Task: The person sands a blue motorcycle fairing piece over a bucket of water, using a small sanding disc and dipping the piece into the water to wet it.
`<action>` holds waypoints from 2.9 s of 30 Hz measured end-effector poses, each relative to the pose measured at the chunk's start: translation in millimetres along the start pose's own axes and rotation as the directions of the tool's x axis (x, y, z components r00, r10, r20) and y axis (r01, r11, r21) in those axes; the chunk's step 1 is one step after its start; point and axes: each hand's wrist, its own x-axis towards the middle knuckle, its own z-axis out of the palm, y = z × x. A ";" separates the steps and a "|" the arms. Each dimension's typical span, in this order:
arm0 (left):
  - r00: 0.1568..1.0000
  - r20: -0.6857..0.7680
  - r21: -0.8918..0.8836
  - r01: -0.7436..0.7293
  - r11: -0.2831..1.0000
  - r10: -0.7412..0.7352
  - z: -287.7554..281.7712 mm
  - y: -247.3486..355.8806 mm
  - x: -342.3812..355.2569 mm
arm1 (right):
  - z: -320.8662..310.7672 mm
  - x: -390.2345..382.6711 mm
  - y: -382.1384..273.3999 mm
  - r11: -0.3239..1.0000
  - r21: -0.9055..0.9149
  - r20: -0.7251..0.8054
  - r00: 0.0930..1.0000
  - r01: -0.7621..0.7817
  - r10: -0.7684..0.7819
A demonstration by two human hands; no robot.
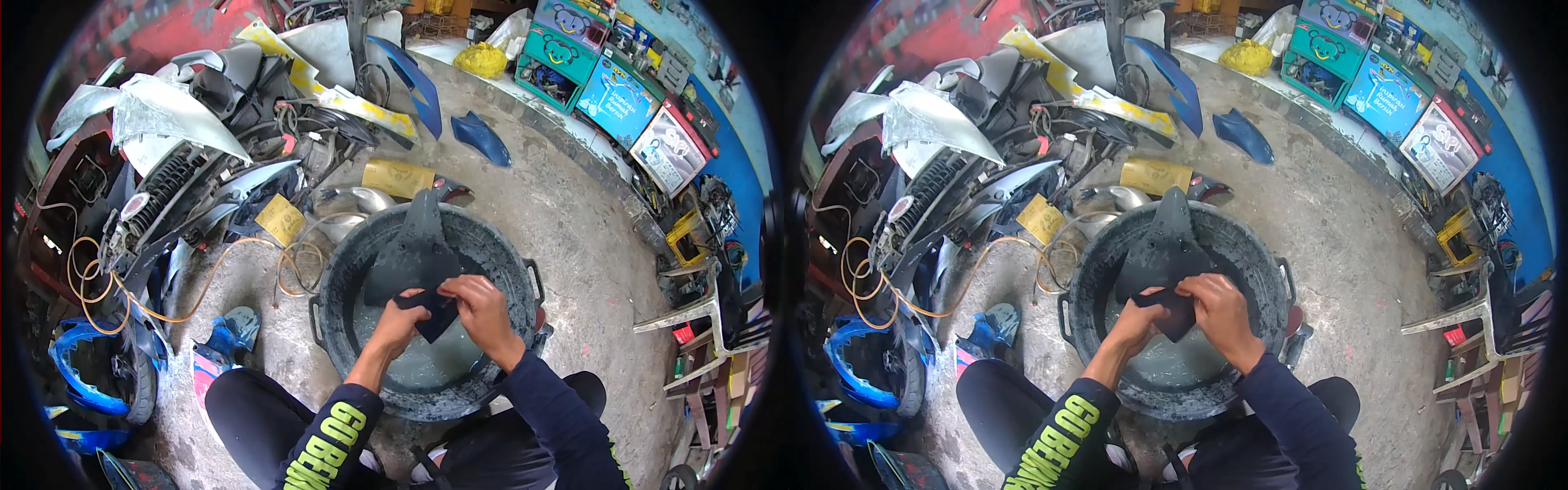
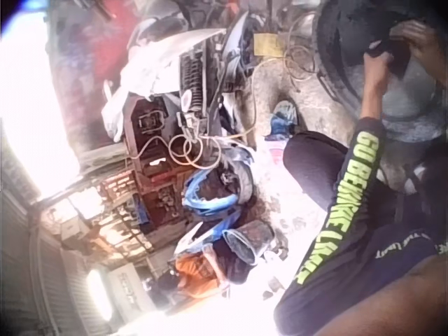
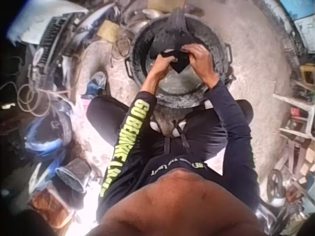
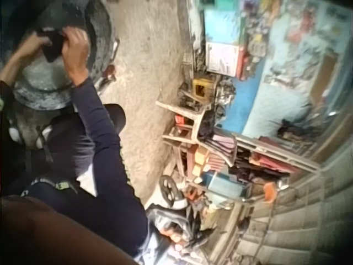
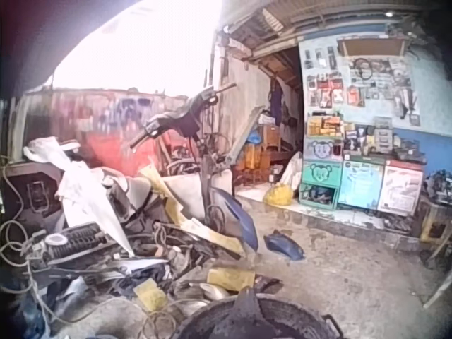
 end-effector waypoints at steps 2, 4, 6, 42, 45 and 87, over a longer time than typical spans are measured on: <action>0.996 0.074 -0.035 -0.041 0.999 0.044 -3.7 4.7 -5.9 | 1.6 -9.1 -3.4 0.993 -0.020 -0.015 0.993 0.119 -0.119; 0.985 0.148 -0.072 -0.079 0.994 0.089 3.1 12.2 -16.9 | 1.8 -11.4 -16.2 0.989 -0.029 -0.032 0.989 0.147 -0.147; 0.996 0.045 -0.216 -0.067 0.974 0.079 20.2 17.9 -37.5 | 0.5 -11.7 -26.1 0.991 0.014 -0.072 0.988 0.135 -0.134; 0.992 0.017 -0.321 -0.111 0.941 0.123 26.3 21.6 -70.4 | -7.6 14.6 -22.2 0.962 0.053 -0.222 0.943 0.266 -0.249; 0.985 -0.029 -0.189 -0.174 0.966 0.172 25.1 18.5 -64.0 | -13.6 22.8 13.2 0.994 -0.053 -0.213 0.971 0.097 -0.106; 0.979 -0.111 -0.296 -0.197 0.935 0.171 24.6 19.2 -61.7 | 6.9 9.9 -9.6 0.996 -0.005 -0.271 0.959 0.089 -0.087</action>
